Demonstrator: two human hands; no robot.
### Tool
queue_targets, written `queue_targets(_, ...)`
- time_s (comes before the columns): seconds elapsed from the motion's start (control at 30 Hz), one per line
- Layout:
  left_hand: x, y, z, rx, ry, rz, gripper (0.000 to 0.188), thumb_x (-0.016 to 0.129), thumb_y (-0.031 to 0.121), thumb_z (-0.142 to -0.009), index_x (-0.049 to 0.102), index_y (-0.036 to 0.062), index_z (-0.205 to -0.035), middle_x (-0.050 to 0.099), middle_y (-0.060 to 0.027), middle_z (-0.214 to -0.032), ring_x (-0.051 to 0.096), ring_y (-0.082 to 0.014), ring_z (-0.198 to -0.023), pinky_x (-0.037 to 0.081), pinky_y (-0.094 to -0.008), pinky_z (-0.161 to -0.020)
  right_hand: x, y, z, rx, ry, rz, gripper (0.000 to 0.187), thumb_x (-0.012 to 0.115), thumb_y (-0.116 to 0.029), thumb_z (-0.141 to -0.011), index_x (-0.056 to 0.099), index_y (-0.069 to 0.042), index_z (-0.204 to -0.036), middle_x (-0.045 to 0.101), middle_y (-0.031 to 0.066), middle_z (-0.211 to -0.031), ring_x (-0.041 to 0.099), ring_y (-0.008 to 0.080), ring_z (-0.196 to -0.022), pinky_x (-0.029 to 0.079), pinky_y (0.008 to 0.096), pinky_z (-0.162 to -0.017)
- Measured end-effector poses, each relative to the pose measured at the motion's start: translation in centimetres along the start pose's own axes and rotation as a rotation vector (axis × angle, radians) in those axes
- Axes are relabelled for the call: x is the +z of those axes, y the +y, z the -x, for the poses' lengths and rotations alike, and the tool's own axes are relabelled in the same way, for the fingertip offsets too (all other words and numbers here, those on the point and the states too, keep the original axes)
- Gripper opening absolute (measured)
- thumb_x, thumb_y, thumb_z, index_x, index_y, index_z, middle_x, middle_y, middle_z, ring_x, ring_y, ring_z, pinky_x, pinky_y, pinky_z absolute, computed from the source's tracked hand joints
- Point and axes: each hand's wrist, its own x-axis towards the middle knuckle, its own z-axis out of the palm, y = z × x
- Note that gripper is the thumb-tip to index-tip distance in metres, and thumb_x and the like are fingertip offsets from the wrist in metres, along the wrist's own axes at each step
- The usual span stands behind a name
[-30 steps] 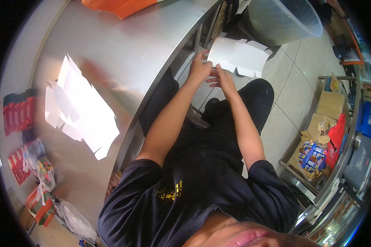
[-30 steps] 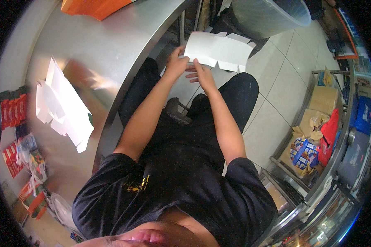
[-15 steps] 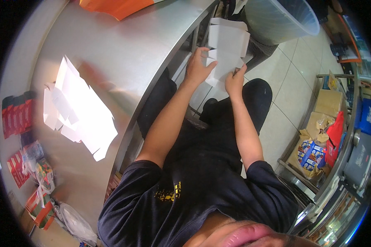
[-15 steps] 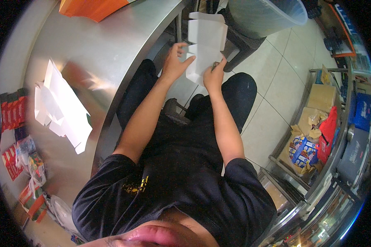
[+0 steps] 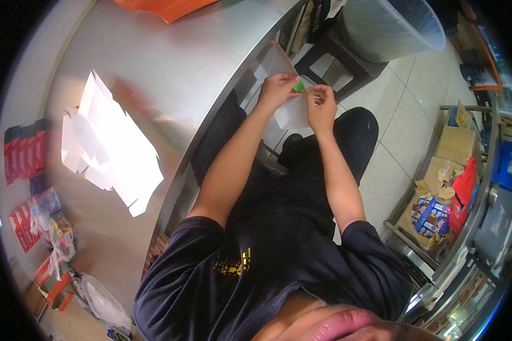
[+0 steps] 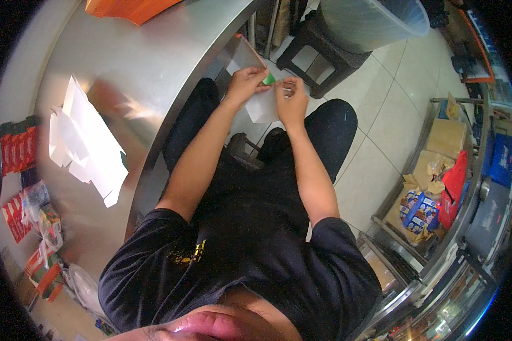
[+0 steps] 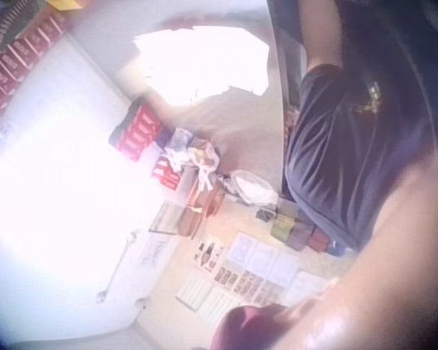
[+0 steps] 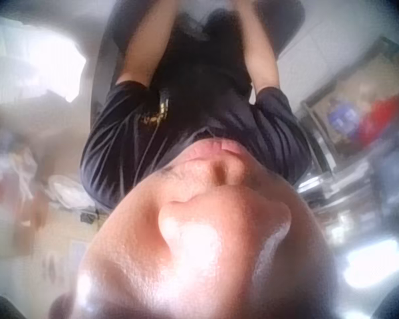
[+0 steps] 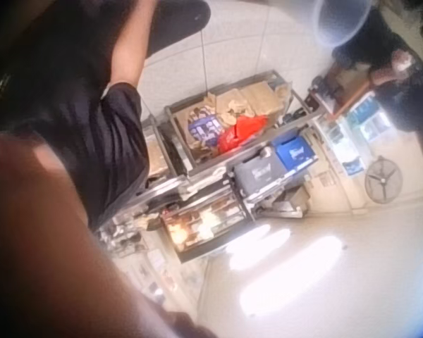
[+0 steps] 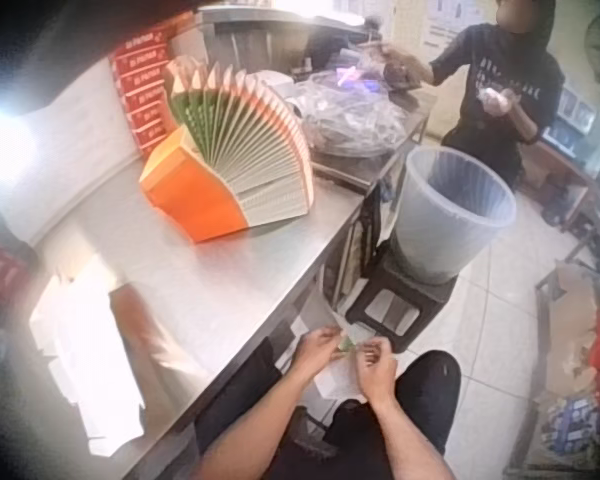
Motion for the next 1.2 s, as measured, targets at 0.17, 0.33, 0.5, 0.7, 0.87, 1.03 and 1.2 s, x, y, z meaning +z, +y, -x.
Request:
queue_targets(0.17,0.5,0.3,1.1,-0.168,-0.123,-0.050,0.037,0.071,0.020,-0.096,0.062,-0.0075,-0.119,0.069,-0.0153,-0.107,0.072,-0.0222,-0.095,0.062,-0.0310,-0.082,-0.9,2.1,-1.2,0.114,0.123,-0.020,0.033,0.076,-0.028,-0.092,0.069,0.002,-0.082,0.071,0.0068,-0.076,0.063,0.0103,-0.070,0.049,0.0270,-0.066)
queue_targets(0.33,0.5,0.2,1.2,-0.164,-0.105,-0.085,0.038,0.070,0.023,-0.097,0.063,-0.0075,-0.119,0.068,-0.0153,-0.109,0.071,-0.0220,-0.096,0.061,-0.0315,-0.081,-0.5,2.9,-0.9,0.285,0.014,-0.183,0.031,0.072,-0.030,-0.097,0.070,-0.004,-0.080,0.061,-0.0044,-0.073,0.047,0.0041,-0.067,0.036,0.0232,-0.061)
queue_targets(0.5,0.6,-0.2,1.6,-0.213,-0.105,-0.120,0.034,0.069,0.023,-0.098,0.064,-0.0031,-0.120,0.068,-0.0121,-0.114,0.071,-0.0212,-0.099,0.061,-0.0331,-0.080,-0.3,2.0,-0.8,0.391,-0.003,-0.375,0.029,0.071,-0.028,-0.098,0.069,-0.007,-0.078,0.060,-0.0055,-0.075,0.046,0.0040,-0.070,0.035,0.0228,-0.063)
queue_targets(0.7,0.4,-1.0,1.1,-0.189,-0.083,-0.047,0.031,0.069,0.023,-0.098,0.066,0.0002,-0.119,0.068,-0.0098,-0.115,0.070,-0.0212,-0.100,0.060,-0.0332,-0.082,-0.4,2.5,-1.0,0.169,-0.055,-0.224,0.033,0.073,-0.028,-0.095,0.074,0.004,-0.086,0.074,0.0067,-0.087,0.061,0.0100,-0.079,0.048,0.0265,-0.073)
queue_targets(0.87,0.2,-1.1,1.1,-0.135,-0.087,-0.041,0.033,0.071,0.020,-0.096,0.066,-0.0018,-0.120,0.069,-0.0108,-0.113,0.070,-0.0212,-0.101,0.060,-0.0337,-0.085,-0.7,2.5,-1.1,0.206,-0.030,-0.078,0.032,0.073,-0.027,-0.095,0.075,0.004,-0.087,0.075,0.0083,-0.086,0.063,0.0101,-0.078,0.050,0.0268,-0.073)
queue_targets(1.03,0.3,-1.3,1.0,-0.079,-0.092,0.007,0.032,0.072,0.017,-0.095,0.067,-0.0039,-0.119,0.070,-0.0121,-0.113,0.070,-0.0206,-0.102,0.061,-0.0317,-0.083,-1.0,2.9,-1.2,0.261,-0.052,-0.050,0.032,0.074,-0.028,-0.093,0.075,0.003,-0.089,0.073,0.0067,-0.077,0.062,0.0101,-0.072,0.049,0.0273,-0.068)
queue_targets(1.2,0.9,-0.5,1.9,-0.036,-0.045,-0.361,0.027,0.068,0.012,-0.095,0.069,-0.0044,-0.116,0.072,-0.0148,-0.106,0.073,-0.0212,-0.093,0.063,-0.0307,-0.072,-0.2,2.3,-0.5,0.196,-0.077,-0.076,0.034,0.077,-0.031,-0.090,0.072,0.002,-0.087,0.071,0.0062,-0.073,0.063,0.0106,-0.070,0.049,0.0288,-0.065)
